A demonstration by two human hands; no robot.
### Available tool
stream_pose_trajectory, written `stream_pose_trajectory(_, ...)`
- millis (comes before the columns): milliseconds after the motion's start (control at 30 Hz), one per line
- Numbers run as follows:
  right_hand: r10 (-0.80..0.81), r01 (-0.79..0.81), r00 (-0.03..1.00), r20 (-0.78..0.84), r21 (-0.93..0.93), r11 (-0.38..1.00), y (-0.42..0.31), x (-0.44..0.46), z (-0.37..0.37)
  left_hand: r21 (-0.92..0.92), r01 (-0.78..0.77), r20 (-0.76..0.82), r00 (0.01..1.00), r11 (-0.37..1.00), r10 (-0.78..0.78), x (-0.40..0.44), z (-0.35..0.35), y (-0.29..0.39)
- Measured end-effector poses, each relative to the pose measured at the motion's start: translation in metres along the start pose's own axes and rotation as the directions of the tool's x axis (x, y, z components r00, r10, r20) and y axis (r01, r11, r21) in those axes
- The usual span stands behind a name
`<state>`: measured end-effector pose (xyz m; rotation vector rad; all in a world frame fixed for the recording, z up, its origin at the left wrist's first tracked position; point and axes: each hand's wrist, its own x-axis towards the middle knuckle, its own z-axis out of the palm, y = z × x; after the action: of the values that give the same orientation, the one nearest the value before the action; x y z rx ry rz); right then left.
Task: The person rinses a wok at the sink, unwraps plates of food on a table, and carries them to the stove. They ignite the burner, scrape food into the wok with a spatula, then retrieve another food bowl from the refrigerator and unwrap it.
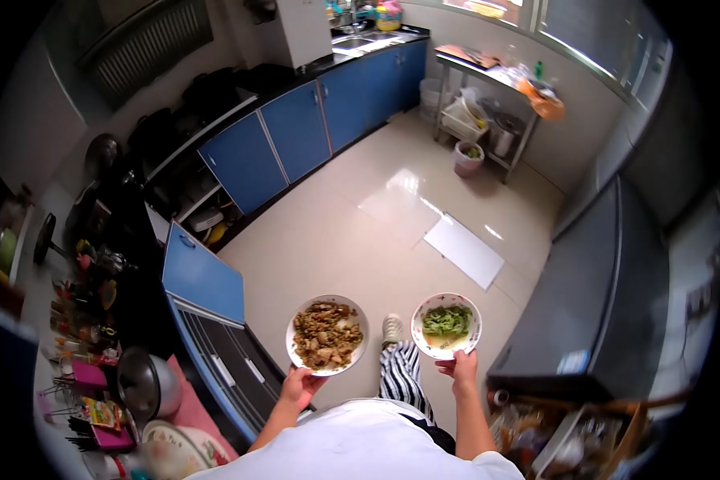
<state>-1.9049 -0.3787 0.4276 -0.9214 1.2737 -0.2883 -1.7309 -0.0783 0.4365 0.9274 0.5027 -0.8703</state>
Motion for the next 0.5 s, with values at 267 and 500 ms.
stream_pose_trajectory(267,-0.005,0.047,0.960,0.281,-0.142,0.989,-0.168,0.156,0.207,-0.202,-0.218,-0.225,0.959,0.955,0.171,0.105,0.062,0.128)
stream_pose_trajectory(500,0.026,0.118,0.837,0.547,-0.227,0.967,-0.262,0.264,0.425,-0.268,-0.397,-0.347,0.890,0.878,0.296,0.192,0.072,0.231)
